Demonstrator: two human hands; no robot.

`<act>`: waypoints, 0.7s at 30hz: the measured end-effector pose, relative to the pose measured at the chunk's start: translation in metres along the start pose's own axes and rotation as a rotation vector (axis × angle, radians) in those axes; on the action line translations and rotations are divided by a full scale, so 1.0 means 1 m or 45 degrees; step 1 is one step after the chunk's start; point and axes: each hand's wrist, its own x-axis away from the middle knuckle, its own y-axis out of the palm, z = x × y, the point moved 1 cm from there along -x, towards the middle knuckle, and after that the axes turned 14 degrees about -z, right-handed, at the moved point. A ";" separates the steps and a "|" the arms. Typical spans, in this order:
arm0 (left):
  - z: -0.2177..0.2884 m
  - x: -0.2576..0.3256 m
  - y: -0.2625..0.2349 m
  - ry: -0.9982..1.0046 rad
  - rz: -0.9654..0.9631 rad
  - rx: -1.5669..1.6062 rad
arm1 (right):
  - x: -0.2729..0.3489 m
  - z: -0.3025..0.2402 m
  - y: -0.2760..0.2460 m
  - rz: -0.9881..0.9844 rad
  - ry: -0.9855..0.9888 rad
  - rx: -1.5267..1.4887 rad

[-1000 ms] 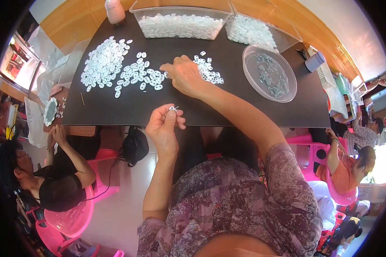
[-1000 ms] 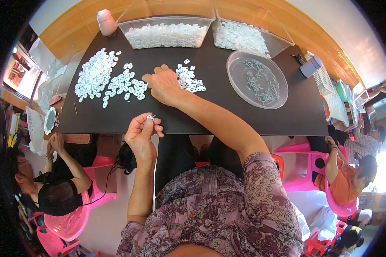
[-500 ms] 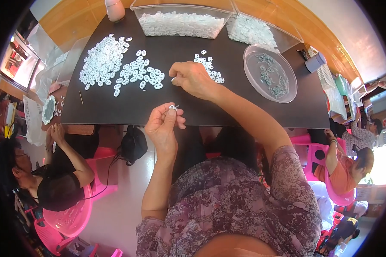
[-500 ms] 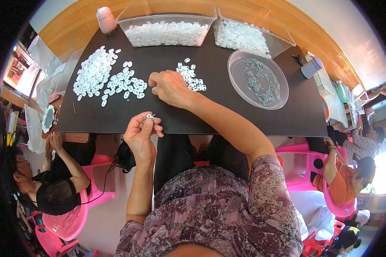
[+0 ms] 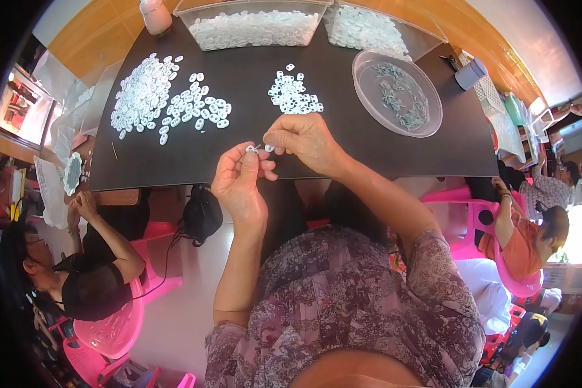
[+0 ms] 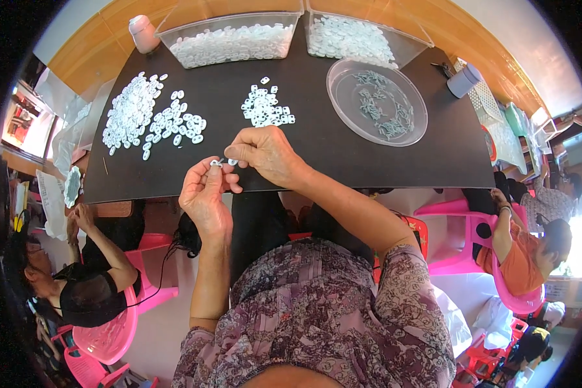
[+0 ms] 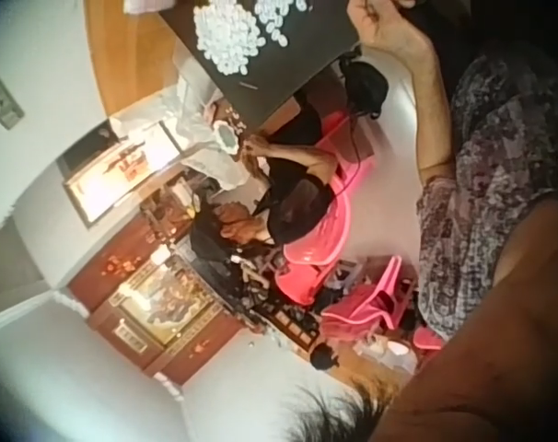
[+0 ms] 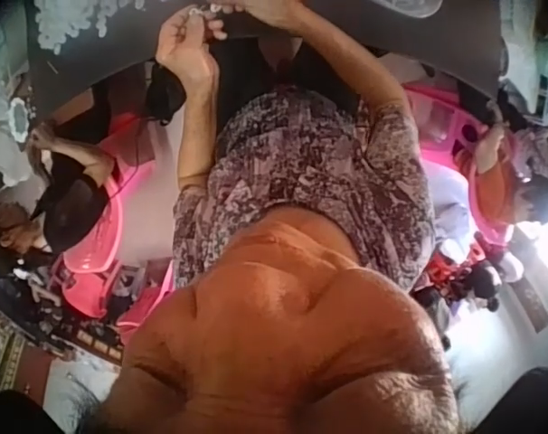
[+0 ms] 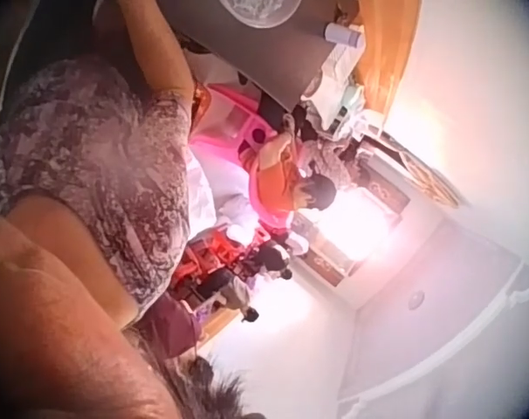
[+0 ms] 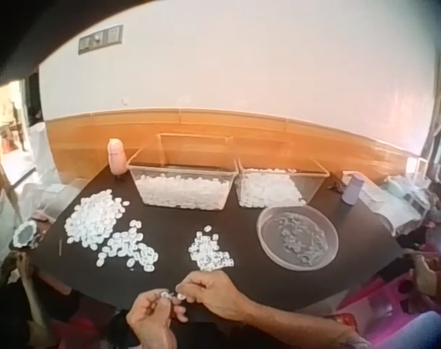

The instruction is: Assembling small white plastic components by inserting tiny green pieces.

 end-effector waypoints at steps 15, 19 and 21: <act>-0.003 0.008 0.017 -0.190 -0.015 0.125 | 0.032 0.015 0.018 0.399 -0.261 0.193; -0.004 0.009 0.021 -0.239 -0.022 0.151 | 0.034 0.016 0.015 0.486 -0.348 0.454; -0.005 0.009 0.018 -0.243 -0.019 0.163 | 0.036 0.010 0.014 0.479 -0.381 0.590</act>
